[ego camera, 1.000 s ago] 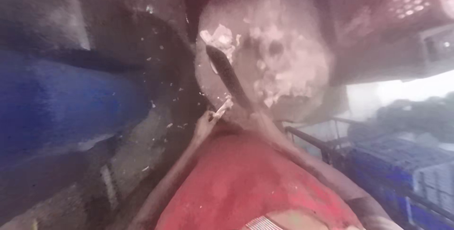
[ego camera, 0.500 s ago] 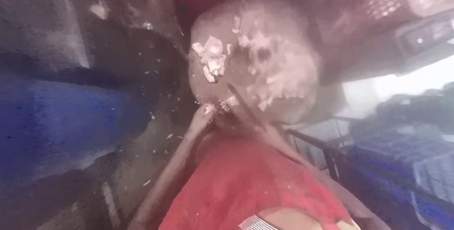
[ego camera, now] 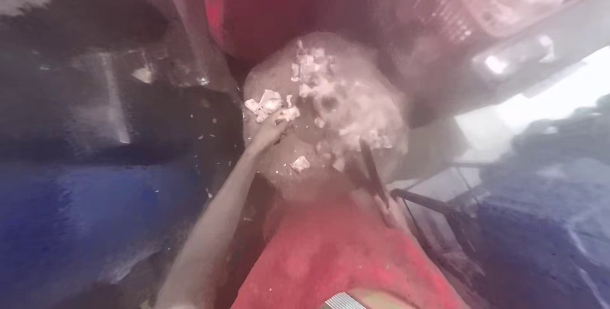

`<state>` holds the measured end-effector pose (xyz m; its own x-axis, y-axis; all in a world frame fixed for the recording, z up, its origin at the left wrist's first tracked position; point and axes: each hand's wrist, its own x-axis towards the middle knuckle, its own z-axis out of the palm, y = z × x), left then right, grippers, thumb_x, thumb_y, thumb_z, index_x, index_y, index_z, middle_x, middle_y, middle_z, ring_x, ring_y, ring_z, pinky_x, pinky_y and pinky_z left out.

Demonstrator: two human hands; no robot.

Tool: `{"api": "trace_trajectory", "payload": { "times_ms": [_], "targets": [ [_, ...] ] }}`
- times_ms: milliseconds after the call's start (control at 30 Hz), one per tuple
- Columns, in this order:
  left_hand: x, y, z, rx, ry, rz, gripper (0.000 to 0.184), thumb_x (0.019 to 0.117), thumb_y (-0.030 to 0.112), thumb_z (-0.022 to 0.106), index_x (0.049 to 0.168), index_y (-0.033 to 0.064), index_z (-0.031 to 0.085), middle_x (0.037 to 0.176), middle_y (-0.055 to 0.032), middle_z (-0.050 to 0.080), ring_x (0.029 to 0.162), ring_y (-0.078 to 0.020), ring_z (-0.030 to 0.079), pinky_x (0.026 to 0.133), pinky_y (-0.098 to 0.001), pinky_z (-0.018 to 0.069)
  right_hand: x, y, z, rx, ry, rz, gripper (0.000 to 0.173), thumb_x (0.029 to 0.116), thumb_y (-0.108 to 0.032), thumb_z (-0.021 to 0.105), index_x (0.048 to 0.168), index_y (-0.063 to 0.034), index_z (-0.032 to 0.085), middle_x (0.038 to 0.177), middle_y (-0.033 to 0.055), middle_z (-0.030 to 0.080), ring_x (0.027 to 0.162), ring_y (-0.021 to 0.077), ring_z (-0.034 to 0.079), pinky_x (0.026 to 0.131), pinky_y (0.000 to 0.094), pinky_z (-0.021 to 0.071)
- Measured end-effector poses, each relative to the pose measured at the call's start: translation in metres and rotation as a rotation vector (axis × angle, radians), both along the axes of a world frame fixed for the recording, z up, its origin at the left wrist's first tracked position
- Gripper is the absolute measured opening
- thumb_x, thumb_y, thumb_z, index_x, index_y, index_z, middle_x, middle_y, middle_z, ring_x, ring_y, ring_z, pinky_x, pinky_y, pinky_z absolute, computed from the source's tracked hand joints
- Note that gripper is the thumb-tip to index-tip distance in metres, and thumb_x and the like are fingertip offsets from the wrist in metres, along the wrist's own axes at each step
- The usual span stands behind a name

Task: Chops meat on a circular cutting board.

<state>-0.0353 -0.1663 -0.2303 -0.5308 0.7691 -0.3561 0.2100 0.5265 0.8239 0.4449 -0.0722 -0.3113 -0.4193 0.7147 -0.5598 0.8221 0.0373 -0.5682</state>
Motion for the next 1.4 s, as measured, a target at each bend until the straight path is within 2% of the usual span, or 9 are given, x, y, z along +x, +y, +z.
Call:
{"api": "trace_trajectory", "payload": {
  "times_ms": [200, 333, 533, 633, 767, 967, 1167, 1267, 1400],
  "targets": [
    [0.003, 0.063, -0.025, 0.207, -0.383, 0.189, 0.034, 0.1068, 0.033, 0.048, 0.134, 0.0145, 0.057, 0.107, -0.0061, 0.069, 0.085, -0.0163, 0.065, 0.074, -0.0371, 0.0568, 0.005, 0.004, 0.0, -0.059, 0.055, -0.019, 0.053, 0.1041, -0.048, 0.053, 0.135, -0.0056, 0.06, 0.102, 0.0173, 0.072, 0.09, 0.0281, 0.071, 0.087, 0.0534, 0.0574],
    [0.025, 0.075, -0.044, -0.077, -0.016, -0.032, 0.034, 0.1067, 0.027, 0.054, 0.132, 0.0062, 0.059, 0.116, -0.02, 0.067, 0.099, -0.0309, 0.067, 0.087, -0.0518, 0.055, 0.0, -0.002, -0.004, -0.077, 0.078, -0.081, 0.041, 0.1057, -0.032, 0.055, 0.13, -0.0004, 0.063, 0.102, 0.0194, 0.072, 0.092, 0.0291, 0.07, 0.09, 0.0526, 0.0557],
    [0.036, 0.118, -0.093, -0.198, 0.352, -0.03, 0.097, 0.0747, 0.056, 0.086, 0.152, 0.015, 0.046, 0.154, -0.0232, 0.041, 0.128, -0.0409, 0.056, 0.098, -0.0601, 0.053, 0.007, -0.001, -0.013, -0.016, 0.101, -0.039, 0.036, 0.1024, -0.021, 0.057, 0.129, 0.0025, 0.065, 0.109, 0.0213, 0.073, 0.1, 0.0309, 0.072, 0.095, 0.0523, 0.0559],
    [0.038, 0.127, -0.077, -0.376, 0.457, -0.26, 0.083, 0.0818, 0.054, 0.08, 0.144, 0.0056, 0.053, 0.153, -0.0242, 0.042, 0.132, -0.0427, 0.052, 0.102, -0.0628, 0.0486, 0.006, 0.007, -0.007, -0.039, 0.021, 0.0, 0.033, 0.1034, -0.023, 0.057, 0.126, -0.002, 0.066, 0.104, 0.019, 0.073, 0.095, 0.0309, 0.072, 0.09, 0.0547, 0.0568],
    [0.042, 0.109, -0.052, -0.388, 0.409, -0.361, 0.042, 0.0972, 0.023, 0.067, 0.136, 0.0073, 0.061, 0.146, -0.0242, 0.05, 0.12, -0.046, 0.06, 0.096, -0.0638, 0.051, 0.007, 0.008, -0.003, -0.018, 0.041, 0.004, 0.032, 0.1033, -0.025, 0.057, 0.121, -0.0007, 0.068, 0.095, 0.0162, 0.073, 0.086, 0.0267, 0.072, 0.083, 0.0519, 0.0586],
    [-0.035, 0.102, -0.024, -0.051, 0.196, 0.077, 0.043, 0.0988, 0.027, 0.065, 0.135, 0.006, 0.057, 0.118, -0.023, 0.067, 0.1, -0.0358, 0.069, 0.083, -0.0557, 0.0574, 0.012, 0.005, -0.008, -0.011, 0.072, -0.017, 0.032, 0.1026, -0.025, 0.057, 0.12, 0.0, 0.068, 0.098, 0.0147, 0.073, 0.087, 0.0225, 0.072, 0.085, 0.0476, 0.0599],
    [-0.11, 0.186, -0.024, 0.108, 0.107, 0.103, 0.035, 0.1062, 0.019, 0.051, 0.141, 0.0142, 0.057, 0.125, -0.0131, 0.067, 0.098, -0.0207, 0.07, 0.086, -0.043, 0.0597, 0.007, 0.011, 0.001, -0.04, 0.009, -0.009, 0.032, 0.1033, -0.022, 0.057, 0.125, 0.0003, 0.066, 0.094, 0.0173, 0.072, 0.082, 0.0265, 0.071, 0.081, 0.0511, 0.0586],
    [-0.111, 0.193, -0.004, 0.256, 0.08, 0.105, 0.041, 0.1034, 0.011, 0.051, 0.144, 0.0168, 0.054, 0.133, -0.0078, 0.064, 0.099, -0.016, 0.068, 0.082, -0.0367, 0.0591, 0.006, 0.011, -0.002, -0.034, 0.041, -0.024, 0.031, 0.1036, -0.024, 0.056, 0.119, 0.0002, 0.068, 0.089, 0.0144, 0.071, 0.077, 0.0238, 0.07, 0.077, 0.0494, 0.0595],
    [-0.061, 0.164, 0.038, 0.383, -0.18, 0.062, 0.032, 0.1025, 0.008, 0.049, 0.133, 0.0085, 0.057, 0.101, -0.0023, 0.067, 0.074, -0.0094, 0.061, 0.065, -0.0272, 0.0544, 0.002, 0.002, 0.003, -0.082, 0.048, -0.099, 0.036, 0.105, -0.029, 0.053, 0.121, -0.0005, 0.067, 0.093, 0.0137, 0.072, 0.083, 0.0207, 0.07, 0.083, 0.046, 0.0583]
  ]
}}
